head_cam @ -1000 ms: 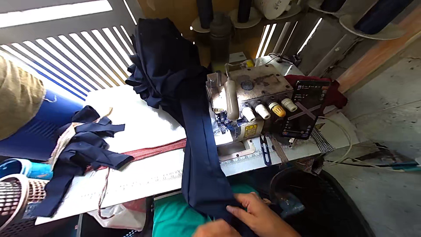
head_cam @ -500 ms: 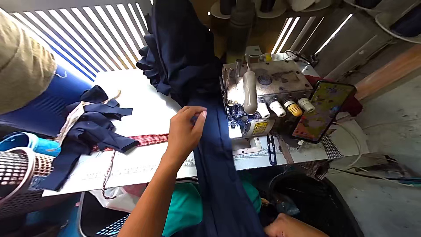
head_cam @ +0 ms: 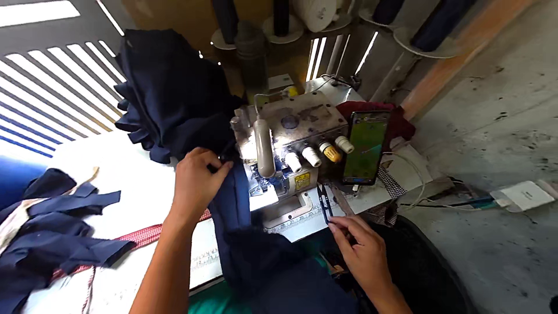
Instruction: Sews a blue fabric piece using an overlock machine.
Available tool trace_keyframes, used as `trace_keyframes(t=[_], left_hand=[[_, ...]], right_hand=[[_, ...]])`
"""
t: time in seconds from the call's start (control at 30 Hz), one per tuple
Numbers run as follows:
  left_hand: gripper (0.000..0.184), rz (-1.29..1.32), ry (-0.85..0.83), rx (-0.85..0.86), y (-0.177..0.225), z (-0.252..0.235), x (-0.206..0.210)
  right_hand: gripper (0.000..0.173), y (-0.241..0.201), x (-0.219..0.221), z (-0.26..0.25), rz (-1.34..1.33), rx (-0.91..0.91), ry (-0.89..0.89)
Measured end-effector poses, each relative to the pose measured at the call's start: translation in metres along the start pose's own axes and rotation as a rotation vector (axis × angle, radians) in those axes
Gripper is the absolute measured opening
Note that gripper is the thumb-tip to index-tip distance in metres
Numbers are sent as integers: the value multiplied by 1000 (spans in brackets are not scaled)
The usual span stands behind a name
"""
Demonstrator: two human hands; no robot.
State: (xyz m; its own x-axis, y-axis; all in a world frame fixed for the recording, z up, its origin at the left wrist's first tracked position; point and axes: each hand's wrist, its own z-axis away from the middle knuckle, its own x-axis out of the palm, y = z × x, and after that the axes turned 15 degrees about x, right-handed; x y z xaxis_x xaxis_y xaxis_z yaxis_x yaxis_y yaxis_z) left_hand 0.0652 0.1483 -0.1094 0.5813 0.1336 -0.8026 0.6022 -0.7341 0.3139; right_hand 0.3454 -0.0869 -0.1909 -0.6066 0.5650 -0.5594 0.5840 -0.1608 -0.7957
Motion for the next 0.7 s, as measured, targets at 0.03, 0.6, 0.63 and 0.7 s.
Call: trace_keyframes(t=[0.03, 0.6, 0.63, 0.7], left_hand=[[26, 35, -3, -12, 1, 11, -3], [59, 1017, 196, -345, 48, 148, -36], [58, 1030, 176, -339, 48, 152, -38], [53, 1060, 172, -336, 51, 155, -43]], right_hand=[[22, -2, 1, -5, 14, -1, 72], [34, -3, -7, -24, 13, 223, -311], [32, 2, -10, -23, -124, 271, -334], [33, 5, -13, -20, -330, 332, -328]])
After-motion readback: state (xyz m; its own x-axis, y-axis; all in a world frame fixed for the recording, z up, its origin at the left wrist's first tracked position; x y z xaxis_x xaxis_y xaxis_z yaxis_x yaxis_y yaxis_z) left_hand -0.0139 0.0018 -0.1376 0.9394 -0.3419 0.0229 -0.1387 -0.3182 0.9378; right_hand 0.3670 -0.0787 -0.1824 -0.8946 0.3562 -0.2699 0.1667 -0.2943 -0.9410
